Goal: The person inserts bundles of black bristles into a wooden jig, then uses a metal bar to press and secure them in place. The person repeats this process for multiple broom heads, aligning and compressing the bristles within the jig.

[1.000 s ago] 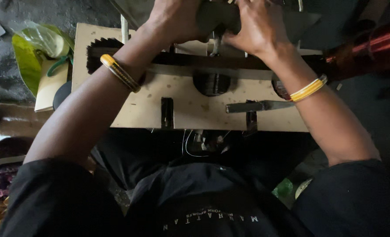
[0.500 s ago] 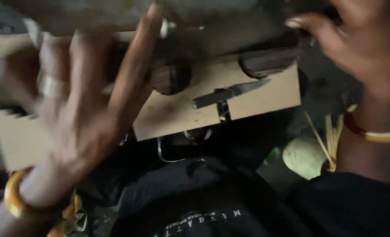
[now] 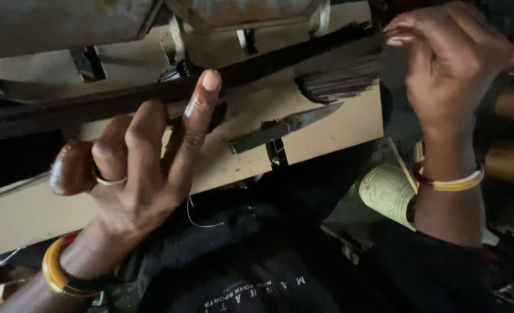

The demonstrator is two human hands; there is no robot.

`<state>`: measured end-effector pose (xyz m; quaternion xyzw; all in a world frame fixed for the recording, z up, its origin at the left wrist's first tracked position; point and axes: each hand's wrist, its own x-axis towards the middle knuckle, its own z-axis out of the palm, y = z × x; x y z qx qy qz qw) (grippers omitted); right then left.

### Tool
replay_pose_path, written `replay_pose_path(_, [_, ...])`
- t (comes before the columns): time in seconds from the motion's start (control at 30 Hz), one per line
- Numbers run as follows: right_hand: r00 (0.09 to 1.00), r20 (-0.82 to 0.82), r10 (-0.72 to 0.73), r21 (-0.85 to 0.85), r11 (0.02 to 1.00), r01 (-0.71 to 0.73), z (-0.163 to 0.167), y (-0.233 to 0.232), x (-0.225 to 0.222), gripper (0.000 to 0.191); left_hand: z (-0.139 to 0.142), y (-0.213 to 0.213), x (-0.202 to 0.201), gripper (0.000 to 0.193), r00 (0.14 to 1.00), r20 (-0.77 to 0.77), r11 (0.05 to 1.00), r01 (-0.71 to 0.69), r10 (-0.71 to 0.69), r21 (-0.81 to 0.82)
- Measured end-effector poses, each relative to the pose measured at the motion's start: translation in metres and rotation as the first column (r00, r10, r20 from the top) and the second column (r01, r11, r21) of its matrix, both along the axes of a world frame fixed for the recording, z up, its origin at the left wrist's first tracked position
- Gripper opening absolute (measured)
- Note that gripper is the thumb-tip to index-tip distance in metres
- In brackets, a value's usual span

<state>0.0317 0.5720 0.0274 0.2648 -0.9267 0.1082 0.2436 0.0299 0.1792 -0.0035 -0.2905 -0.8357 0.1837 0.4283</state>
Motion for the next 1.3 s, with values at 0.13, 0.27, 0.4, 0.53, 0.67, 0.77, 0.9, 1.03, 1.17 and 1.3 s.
replay_pose_path(0.13, [0.994, -0.091, -0.063, 0.190, 0.979, 0.079, 0.005, -0.003, 0.007, 0.010, 0.001, 0.008, 0.000, 0.069, 0.982, 0.175, 0.997, 0.078, -0.078, 0.006])
replay_pose_path(0.27, [0.995, -0.034, -0.098, 0.167, 0.981, 0.102, 0.006, -0.005, 0.007, 0.011, -0.010, 0.022, 0.000, 0.073, 0.946, 0.279, 0.982, 0.131, -0.164, 0.134])
replay_pose_path(0.4, [0.997, 0.071, -0.030, 0.001, 1.000, 0.030, 0.002, 0.003, 0.008, 0.011, -0.020, 0.021, -0.001, 0.068, 0.895, 0.382, 0.947, 0.117, -0.232, 0.300])
replay_pose_path(0.53, [0.993, 0.121, -0.016, -0.023, 1.000, 0.019, 0.001, 0.012, 0.009, 0.013, -0.021, 0.016, -0.005, 0.066, 0.898, 0.402, 0.955, 0.058, -0.177, 0.292])
replay_pose_path(0.67, [0.989, 0.144, -0.016, -0.020, 1.000, 0.019, 0.005, 0.012, 0.007, 0.016, -0.015, 0.017, -0.006, 0.068, 0.877, 0.448, 0.954, 0.036, -0.174, 0.299])
replay_pose_path(0.77, [0.990, 0.141, -0.026, -0.009, 1.000, 0.027, 0.007, 0.006, 0.006, 0.019, -0.011, 0.023, -0.007, 0.068, 0.909, 0.389, 0.965, 0.052, -0.153, 0.257])
replay_pose_path(0.9, [0.991, 0.101, -0.093, -0.011, 0.995, 0.094, 0.000, 0.001, 0.012, 0.022, -0.011, 0.031, -0.009, 0.073, 0.967, 0.230, 0.987, 0.078, -0.109, 0.139])
replay_pose_path(1.03, [0.984, 0.154, -0.090, -0.181, 0.976, 0.118, -0.011, 0.004, 0.019, 0.024, -0.012, 0.024, -0.008, 0.064, 0.889, 0.381, 0.934, 0.123, -0.254, 0.335])
replay_pose_path(1.17, [0.975, 0.200, -0.092, -0.193, 0.972, 0.131, -0.020, 0.002, 0.021, 0.027, -0.011, 0.010, -0.011, 0.052, 0.885, 0.378, 0.931, 0.144, -0.274, 0.337])
replay_pose_path(1.3, [0.974, 0.188, -0.127, -0.171, 0.972, 0.160, -0.028, -0.016, 0.017, 0.024, 0.000, -0.004, -0.018, 0.030, 0.813, 0.461, 0.899, 0.163, -0.356, 0.407])
